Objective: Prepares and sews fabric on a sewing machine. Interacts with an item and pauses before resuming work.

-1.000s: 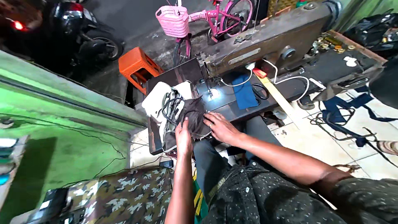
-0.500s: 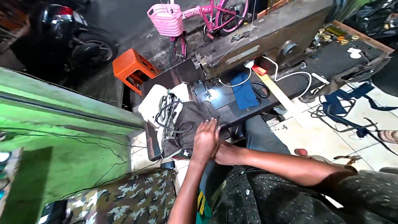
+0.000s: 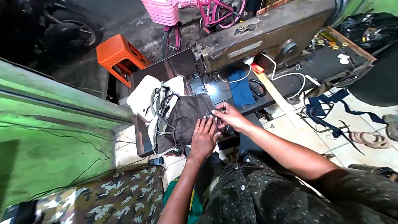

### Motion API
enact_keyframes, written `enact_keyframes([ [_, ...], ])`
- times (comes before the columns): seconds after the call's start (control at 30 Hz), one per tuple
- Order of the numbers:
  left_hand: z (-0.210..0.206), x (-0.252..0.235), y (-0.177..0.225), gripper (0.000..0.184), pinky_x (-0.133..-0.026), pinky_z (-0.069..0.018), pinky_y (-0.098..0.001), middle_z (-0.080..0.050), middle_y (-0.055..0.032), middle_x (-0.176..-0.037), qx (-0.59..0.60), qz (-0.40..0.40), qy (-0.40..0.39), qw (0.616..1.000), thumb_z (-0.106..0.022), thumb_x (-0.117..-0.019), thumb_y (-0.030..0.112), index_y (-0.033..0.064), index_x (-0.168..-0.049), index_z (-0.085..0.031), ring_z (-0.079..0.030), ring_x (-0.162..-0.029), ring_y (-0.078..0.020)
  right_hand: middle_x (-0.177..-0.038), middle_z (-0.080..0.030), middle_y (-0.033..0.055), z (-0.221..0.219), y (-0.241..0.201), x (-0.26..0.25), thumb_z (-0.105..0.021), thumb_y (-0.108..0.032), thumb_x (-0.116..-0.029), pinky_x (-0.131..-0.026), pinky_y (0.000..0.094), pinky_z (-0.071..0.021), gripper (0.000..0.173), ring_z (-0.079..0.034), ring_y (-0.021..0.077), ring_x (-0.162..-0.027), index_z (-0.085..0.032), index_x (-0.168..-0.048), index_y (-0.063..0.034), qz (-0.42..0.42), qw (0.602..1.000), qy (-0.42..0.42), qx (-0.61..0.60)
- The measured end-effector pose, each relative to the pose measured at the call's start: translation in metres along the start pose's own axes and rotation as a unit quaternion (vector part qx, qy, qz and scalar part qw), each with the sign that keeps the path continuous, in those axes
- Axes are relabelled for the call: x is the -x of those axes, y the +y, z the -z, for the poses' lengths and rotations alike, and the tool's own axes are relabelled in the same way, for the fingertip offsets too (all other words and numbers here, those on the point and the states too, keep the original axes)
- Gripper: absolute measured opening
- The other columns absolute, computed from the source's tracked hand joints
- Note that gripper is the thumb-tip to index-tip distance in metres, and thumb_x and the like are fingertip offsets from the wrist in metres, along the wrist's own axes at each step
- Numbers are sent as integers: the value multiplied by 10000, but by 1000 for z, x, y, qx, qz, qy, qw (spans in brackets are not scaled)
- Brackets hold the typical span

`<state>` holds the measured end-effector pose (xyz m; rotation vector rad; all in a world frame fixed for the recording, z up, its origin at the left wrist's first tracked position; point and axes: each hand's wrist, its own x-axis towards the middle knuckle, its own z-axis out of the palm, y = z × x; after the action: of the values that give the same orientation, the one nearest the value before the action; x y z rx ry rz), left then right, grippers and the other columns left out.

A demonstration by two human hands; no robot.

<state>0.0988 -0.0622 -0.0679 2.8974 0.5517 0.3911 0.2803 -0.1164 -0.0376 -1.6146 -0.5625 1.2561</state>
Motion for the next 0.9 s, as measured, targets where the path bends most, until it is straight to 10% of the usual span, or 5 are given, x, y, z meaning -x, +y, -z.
enact_keyframes([
  [0.1,19,-9,2,758,-1242,-256,-574,-458,-119,-1593,33,20,-86,996,-265,-1046,657,117,-1515,-515,-394,-1497,-327,-875,-715,136,3,1,-16,-707,-249,-987,-647,452,-606,443,-699,248,-675,-529,-1340,-49,51,984,34,167],
  [0.27,38,-38,-10,416,-1164,-412,-497,-632,-158,-1398,40,81,-55,994,-423,-1086,209,27,-1428,-576,-562,-1356,-317,-865,-731,112,9,-8,-15,-684,-229,-1000,-706,460,-626,383,-727,231,-692,-570,-1309,-32,84,956,54,276],
  [0.43,21,-54,-30,694,-1261,-121,-616,-373,-169,-1634,-77,89,-66,991,-529,-1033,516,51,-1543,-450,-266,-1542,-398,-843,-727,136,12,-4,-6,-690,-233,-994,-685,517,-608,369,-720,290,-704,-587,-1290,-39,113,932,77,336],
  [0.77,12,-68,-32,593,-1151,-343,-581,-534,-188,-1493,-109,93,-62,988,-523,-1051,452,43,-1479,-529,-485,-1383,-402,-1218,-640,304,104,-16,-34,-550,-327,-1053,-997,590,-498,454,-596,485,-1195,-640,-1253,70,217,758,319,525],
  [0.9,5,-68,-36,693,-1243,-184,-596,-382,-185,-1624,-124,103,-88,983,-412,-1068,529,15,-1530,-453,-295,-1529,-389,-1324,-610,302,114,-28,-71,-464,-418,-1077,-1069,601,-431,562,-525,493,-1304,-602,-1338,60,156,758,323,545],
])
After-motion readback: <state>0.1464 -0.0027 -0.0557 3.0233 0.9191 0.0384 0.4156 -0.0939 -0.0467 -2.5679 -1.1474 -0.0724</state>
